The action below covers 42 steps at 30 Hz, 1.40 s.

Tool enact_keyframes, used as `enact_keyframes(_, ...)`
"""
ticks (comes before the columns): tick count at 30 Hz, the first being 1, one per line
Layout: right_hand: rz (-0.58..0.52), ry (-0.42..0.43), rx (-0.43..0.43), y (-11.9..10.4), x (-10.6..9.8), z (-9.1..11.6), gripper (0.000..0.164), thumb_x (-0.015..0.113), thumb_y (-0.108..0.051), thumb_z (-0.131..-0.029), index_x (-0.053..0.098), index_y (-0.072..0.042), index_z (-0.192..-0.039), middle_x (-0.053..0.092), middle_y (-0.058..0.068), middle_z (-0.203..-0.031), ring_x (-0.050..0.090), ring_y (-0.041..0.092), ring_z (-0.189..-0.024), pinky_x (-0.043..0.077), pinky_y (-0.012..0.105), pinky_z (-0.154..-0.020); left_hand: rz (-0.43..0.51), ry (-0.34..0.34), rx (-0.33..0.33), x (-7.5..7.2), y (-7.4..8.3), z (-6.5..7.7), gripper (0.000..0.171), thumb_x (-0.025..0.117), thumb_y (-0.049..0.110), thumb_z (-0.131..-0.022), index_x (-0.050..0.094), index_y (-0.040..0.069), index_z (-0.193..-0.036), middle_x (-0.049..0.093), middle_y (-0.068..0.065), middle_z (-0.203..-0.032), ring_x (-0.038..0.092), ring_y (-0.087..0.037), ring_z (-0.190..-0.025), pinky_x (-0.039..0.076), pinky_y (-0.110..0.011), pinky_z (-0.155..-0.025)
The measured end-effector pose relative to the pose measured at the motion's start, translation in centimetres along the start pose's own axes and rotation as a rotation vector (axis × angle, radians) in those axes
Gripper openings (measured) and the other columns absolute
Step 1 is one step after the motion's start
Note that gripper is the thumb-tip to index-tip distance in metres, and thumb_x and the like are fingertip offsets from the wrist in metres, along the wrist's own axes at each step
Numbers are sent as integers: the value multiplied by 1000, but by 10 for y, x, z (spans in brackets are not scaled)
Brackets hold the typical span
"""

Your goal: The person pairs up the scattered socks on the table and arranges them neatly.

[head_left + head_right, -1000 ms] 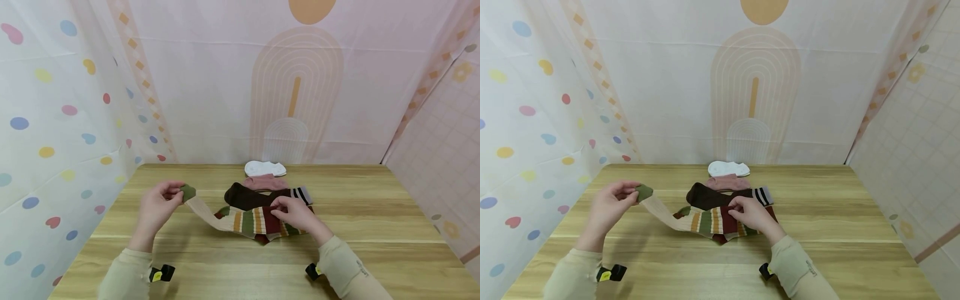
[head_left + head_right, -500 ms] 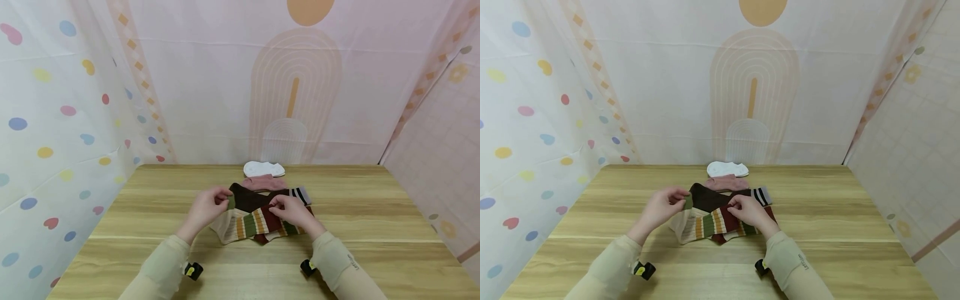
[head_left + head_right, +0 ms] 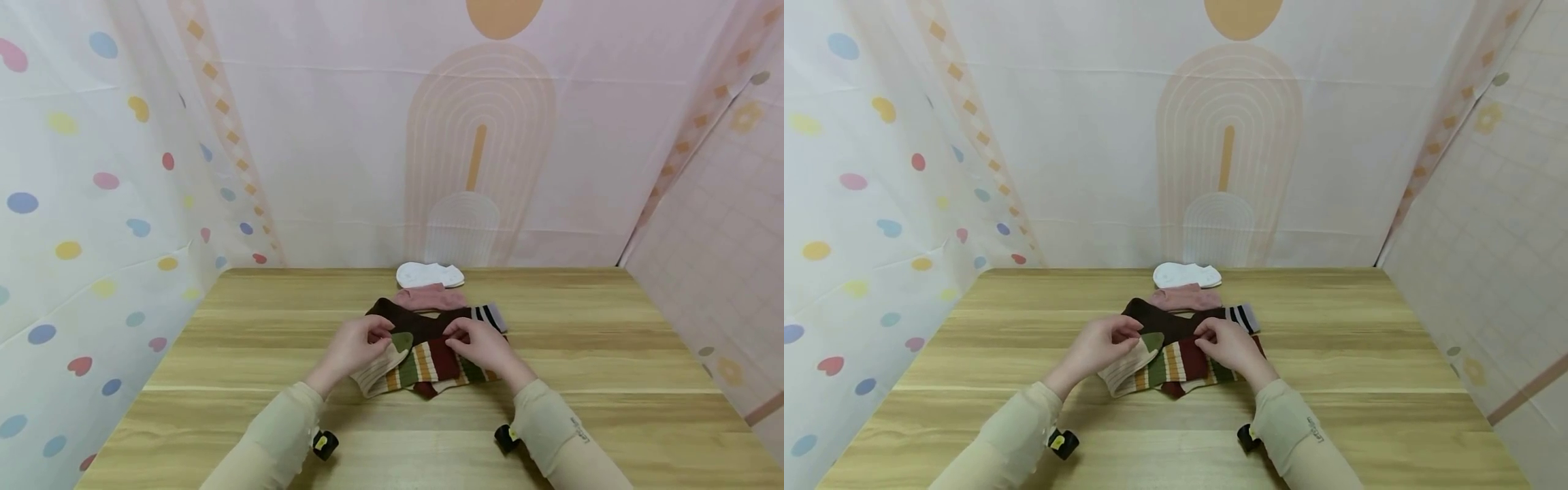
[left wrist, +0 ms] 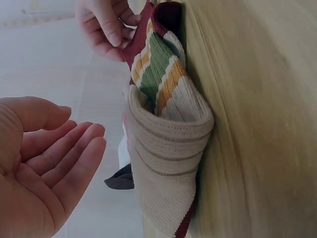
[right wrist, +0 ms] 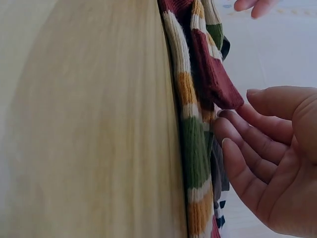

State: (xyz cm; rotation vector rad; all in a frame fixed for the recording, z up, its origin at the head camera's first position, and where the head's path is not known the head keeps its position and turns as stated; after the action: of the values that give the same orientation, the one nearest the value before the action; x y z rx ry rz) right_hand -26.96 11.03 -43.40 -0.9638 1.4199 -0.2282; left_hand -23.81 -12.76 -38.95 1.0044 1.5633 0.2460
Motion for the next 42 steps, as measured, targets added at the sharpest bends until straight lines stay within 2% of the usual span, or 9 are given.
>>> enact_keyframes(3, 26, 8, -23, -1, -3, 1, 12, 68, -10, -94, 69, -8, -105, 68, -1, -94, 64, 12, -82, 53, 32, -74, -12, -20, -8, -1, -1, -3, 19, 70, -2, -86, 70, -4, -106, 72, -6, -90, 68, -20, -83, 55, -32, -75)
enact_keyframes(7, 63, 9, -106, -4, -6, 4, 18, 69, -10, -93, 69, -6, -111, 69, 2, -101, 65, 17, -90, 54, 35, -79, -57, -47, -7, 0, -3, -8, 22, 70, -1, -87, 70, -3, -108, 71, -7, -95, 68, -21, -86, 56, -36, -78)
enact_keyframes(11, 99, 9, -184, -7, -7, 9, 26, 70, -11, -93, 67, -3, -118, 68, 6, -109, 65, 21, -96, 54, 36, -80, -144, -78, 35, 2, -3, -13, 25, 71, 1, -86, 70, -1, -111, 71, -9, -101, 68, -23, -89, 55, -38, -81)
enact_keyframes(16, 184, 3, -284, -16, -9, 17, 35, 74, -13, -90, 65, -4, -124, 67, 7, -116, 64, 23, -105, 53, 38, -86, -240, -142, 118, 7, -2, -19, 29, 73, 5, -87, 69, -1, -115, 70, -12, -110, 66, -27, -100, 52, -42, -88)
enact_keyframes(21, 275, -58, -368, -24, -7, 23, 38, 74, -16, -90, 66, -7, -126, 65, 6, -125, 59, 25, -117, 47, 43, -98, -360, -195, 239, 11, -1, -23, 32, 73, 3, -86, 69, 1, -118, 68, -12, -118, 63, -28, -112, 49, -41, -96)
enact_keyframes(25, 331, -102, -429, -28, -3, 27, 40, 76, -17, -88, 66, -8, -126, 63, 7, -129, 57, 26, -121, 46, 43, -100, -462, -226, 335, 15, -2, -25, 36, 73, 2, -85, 69, 2, -121, 66, -12, -124, 60, -28, -118, 47, -41, -99)
enact_keyframes(29, 392, -112, -493, -30, 2, 31, 42, 79, -17, -85, 67, -8, -125, 63, 8, -130, 56, 26, -122, 46, 43, -101, -524, -262, 388, 20, -3, -25, 40, 71, 3, -87, 67, 3, -126, 62, -13, -131, 56, -32, -123, 44, -44, -103)
enact_keyframes(36, 481, -95, -566, -33, 9, 32, 42, 81, -20, -83, 69, -12, -121, 66, 4, -123, 58, 23, -118, 47, 41, -99, -627, -351, 407, 31, -8, -25, 44, 66, 4, -91, 62, 10, -135, 57, -8, -140, 52, -31, -128, 40, -45, -106)
enact_keyframes(42, 508, -134, -553, -37, 12, 30, 40, 82, -19, -82, 70, -14, -120, 66, 3, -122, 58, 21, -117, 47, 40, -98, -700, -403, 400, 38, -10, -25, 39, 60, 10, -98, 62, 17, -136, 56, -1, -141, 50, -30, -130, 42, -48, -104)
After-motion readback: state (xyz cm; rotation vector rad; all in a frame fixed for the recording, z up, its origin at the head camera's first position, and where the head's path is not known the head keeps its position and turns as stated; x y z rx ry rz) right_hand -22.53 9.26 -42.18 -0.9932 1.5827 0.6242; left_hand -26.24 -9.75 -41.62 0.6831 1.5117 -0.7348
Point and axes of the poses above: each hand's wrist, its own z-axis away from the middle knuckle, its own x-axis out of the palm, y = z × x, the point moved 4 cm from there along -z, towards the middle knuckle
